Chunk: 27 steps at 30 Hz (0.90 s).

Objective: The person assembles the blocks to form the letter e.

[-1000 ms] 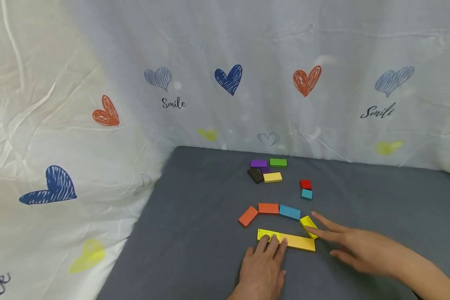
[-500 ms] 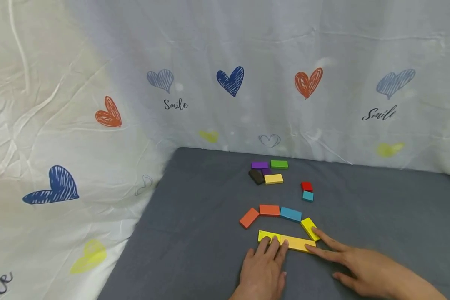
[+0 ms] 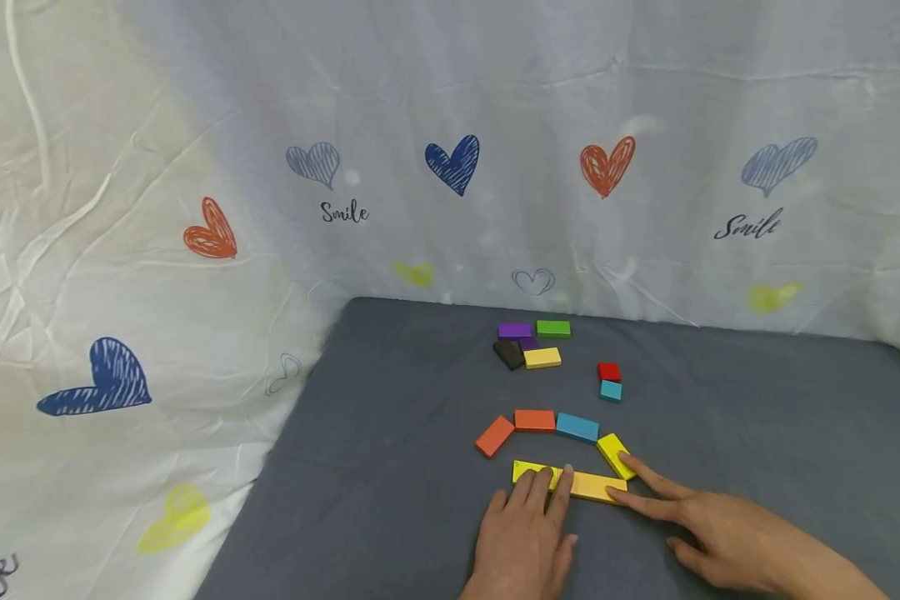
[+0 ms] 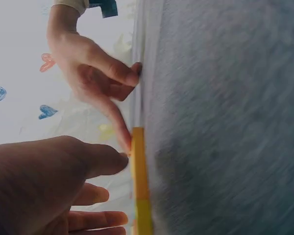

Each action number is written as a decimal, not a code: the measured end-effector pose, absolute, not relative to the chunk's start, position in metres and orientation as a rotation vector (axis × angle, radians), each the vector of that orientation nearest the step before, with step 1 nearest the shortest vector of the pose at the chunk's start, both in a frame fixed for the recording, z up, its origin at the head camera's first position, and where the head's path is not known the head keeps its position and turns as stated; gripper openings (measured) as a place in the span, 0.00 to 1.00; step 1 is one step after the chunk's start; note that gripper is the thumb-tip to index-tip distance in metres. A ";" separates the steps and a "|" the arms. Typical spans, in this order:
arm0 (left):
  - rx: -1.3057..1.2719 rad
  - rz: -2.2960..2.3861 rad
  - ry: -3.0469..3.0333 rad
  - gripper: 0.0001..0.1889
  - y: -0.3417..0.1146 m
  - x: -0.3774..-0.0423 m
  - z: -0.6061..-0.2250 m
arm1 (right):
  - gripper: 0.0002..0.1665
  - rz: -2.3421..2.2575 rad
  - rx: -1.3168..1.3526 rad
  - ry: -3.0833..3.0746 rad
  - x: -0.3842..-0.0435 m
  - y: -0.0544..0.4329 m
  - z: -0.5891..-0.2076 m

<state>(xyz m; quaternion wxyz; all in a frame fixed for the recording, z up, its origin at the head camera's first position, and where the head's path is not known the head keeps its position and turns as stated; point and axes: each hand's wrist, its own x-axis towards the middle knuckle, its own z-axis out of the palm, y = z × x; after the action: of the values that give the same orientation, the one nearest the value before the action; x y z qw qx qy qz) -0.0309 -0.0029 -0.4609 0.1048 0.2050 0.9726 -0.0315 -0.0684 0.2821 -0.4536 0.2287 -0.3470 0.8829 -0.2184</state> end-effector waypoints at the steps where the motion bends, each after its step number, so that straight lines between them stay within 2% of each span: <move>1: 0.614 -0.060 2.893 0.39 -0.005 -0.031 -0.458 | 0.47 -0.596 -0.963 2.442 -0.068 0.282 -0.454; 5: 0.679 0.145 2.973 0.37 -0.018 -0.032 -0.445 | 0.47 -0.567 -0.973 2.463 -0.067 0.282 -0.455; 11: 0.749 0.518 3.097 0.28 -0.045 -0.047 -0.425 | 0.47 -0.545 -0.945 2.469 -0.067 0.280 -0.454; 16: 0.682 0.823 3.206 0.21 -0.077 -0.070 -0.409 | 0.47 -0.526 -0.920 2.479 -0.067 0.278 -0.454; 22: 0.589 0.963 3.234 0.21 -0.109 -0.094 -0.397 | 0.47 -0.512 -0.861 2.447 -0.066 0.277 -0.454; 27: 0.594 0.992 3.254 0.21 -0.119 -0.108 -0.392 | 0.47 -0.517 -0.867 2.451 -0.066 0.277 -0.453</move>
<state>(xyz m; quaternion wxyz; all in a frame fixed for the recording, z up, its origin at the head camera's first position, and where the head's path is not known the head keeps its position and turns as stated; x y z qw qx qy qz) -0.1078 -0.1194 -0.3918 -0.1555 0.1700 0.9308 0.2839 -0.0664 0.2769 -0.4532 0.2431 -0.3174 0.8968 -0.1893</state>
